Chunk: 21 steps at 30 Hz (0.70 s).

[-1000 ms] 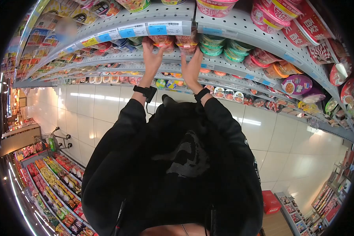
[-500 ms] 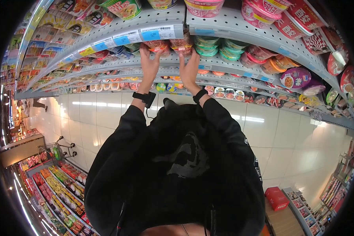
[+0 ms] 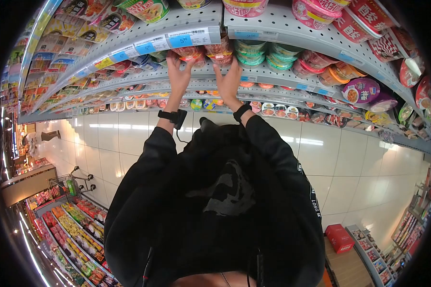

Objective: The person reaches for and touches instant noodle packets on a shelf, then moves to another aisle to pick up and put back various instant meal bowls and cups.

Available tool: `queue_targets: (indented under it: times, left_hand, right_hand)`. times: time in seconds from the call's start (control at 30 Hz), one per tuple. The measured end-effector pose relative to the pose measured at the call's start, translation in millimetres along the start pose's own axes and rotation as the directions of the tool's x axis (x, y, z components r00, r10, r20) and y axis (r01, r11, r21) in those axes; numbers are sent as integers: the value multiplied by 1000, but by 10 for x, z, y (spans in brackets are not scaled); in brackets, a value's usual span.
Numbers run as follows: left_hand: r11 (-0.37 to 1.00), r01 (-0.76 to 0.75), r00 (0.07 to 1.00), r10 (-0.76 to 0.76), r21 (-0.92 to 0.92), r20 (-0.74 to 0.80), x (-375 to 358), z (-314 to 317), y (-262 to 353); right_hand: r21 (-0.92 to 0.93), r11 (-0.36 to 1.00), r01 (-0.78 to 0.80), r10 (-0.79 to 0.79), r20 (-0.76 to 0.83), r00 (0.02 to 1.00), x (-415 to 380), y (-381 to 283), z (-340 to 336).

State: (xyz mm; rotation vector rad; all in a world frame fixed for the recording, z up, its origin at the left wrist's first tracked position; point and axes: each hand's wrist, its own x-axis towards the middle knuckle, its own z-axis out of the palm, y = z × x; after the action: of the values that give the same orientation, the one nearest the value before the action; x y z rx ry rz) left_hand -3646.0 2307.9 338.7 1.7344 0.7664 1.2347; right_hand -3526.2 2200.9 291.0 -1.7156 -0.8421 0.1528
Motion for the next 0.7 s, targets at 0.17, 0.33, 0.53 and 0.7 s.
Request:
queue_targets:
  times: [0.17, 0.33, 0.53, 0.7]
  left_hand:
    - [1000, 7, 999, -8, 3, 35, -6, -9, 0]
    - [998, -19, 998, 23, 54, -60, -74, -8, 7]
    - [994, 33, 987, -16, 103, -159, -211, 22, 118]
    - [985, 36, 974, 3, 168, -227, -296, 153, 9]
  right_hand:
    - [-63, 997, 49, -49, -5, 999, -6, 95, 35]
    - [53, 995, 81, -82, 5, 997, -214, -6, -250]
    - [64, 998, 25, -41, 266, 963, -320, 203, -506]
    - [-20, 973, 230, -228, 79, 970, -316, 174, -448]
